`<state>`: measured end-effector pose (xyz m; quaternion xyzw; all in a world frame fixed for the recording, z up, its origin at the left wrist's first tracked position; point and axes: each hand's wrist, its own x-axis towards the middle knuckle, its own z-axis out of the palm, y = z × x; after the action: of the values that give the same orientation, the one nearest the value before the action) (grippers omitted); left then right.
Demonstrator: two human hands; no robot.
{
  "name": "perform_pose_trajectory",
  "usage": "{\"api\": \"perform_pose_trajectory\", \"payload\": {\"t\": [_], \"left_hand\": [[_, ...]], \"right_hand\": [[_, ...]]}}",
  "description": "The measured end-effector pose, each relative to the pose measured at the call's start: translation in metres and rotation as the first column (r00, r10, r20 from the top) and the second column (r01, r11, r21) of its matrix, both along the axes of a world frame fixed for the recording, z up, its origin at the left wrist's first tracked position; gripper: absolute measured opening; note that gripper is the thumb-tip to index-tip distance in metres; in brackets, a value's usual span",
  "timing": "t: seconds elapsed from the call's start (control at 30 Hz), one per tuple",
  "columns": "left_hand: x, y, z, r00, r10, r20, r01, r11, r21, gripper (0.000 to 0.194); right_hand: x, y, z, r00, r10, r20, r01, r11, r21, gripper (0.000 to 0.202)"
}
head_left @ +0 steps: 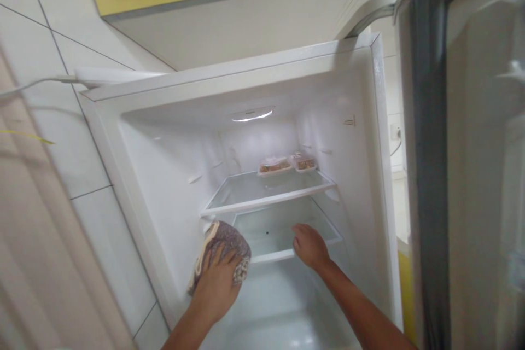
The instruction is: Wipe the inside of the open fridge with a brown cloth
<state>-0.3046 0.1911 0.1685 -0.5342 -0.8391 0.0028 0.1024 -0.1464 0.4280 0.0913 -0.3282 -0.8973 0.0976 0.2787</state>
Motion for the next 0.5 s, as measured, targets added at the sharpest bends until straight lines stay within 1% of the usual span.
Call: {"api": "perform_pose_trajectory", "payload": {"t": [0.1, 0.17, 0.2, 0.27, 0.37, 0.4, 0.43, 0.5], "left_hand": [[-0.007, 0.023, -0.019, 0.984, 0.052, 0.17, -0.062, 0.997, 0.055, 0.058], [-0.013, 0.043, -0.027, 0.963, 0.081, 0.258, -0.129, 0.977, 0.173, 0.055], [-0.016, 0.054, -0.029, 0.95, 0.096, 0.298, -0.173, 0.954, 0.243, 0.051], [-0.025, 0.078, -0.028, 0.92, 0.125, 0.372, -0.265, 0.897, 0.354, 0.041], [-0.044, 0.117, -0.022, 0.882, 0.161, 0.443, -0.369, 0.82, 0.437, 0.03], [-0.051, 0.13, -0.021, 0.868, 0.177, 0.465, -0.41, 0.784, 0.466, 0.028], [-0.058, 0.143, -0.02, 0.851, 0.197, 0.487, -0.457, 0.735, 0.501, 0.028], [-0.071, 0.167, -0.019, 0.823, 0.22, 0.523, -0.533, 0.615, 0.581, 0.028]], "right_hand": [[0.003, 0.001, 0.001, 1.0, 0.026, -0.01, -0.026, 1.0, 0.001, 0.039], [0.004, 0.001, 0.001, 0.999, 0.037, -0.01, -0.037, 0.999, 0.006, 0.038], [0.004, 0.001, 0.0, 0.999, 0.039, -0.01, -0.039, 0.999, 0.01, 0.037], [0.004, 0.001, 0.0, 0.999, 0.034, -0.013, -0.034, 0.999, 0.016, 0.037], [0.003, 0.0, -0.003, 1.0, 0.021, -0.014, -0.021, 1.0, 0.024, 0.038], [0.003, 0.0, -0.004, 1.0, 0.019, -0.016, -0.019, 0.999, 0.028, 0.038], [0.003, 0.0, -0.005, 1.0, 0.017, -0.022, -0.016, 0.999, 0.033, 0.039], [0.003, -0.001, -0.007, 0.999, 0.005, -0.043, -0.003, 0.999, 0.041, 0.04]]}}
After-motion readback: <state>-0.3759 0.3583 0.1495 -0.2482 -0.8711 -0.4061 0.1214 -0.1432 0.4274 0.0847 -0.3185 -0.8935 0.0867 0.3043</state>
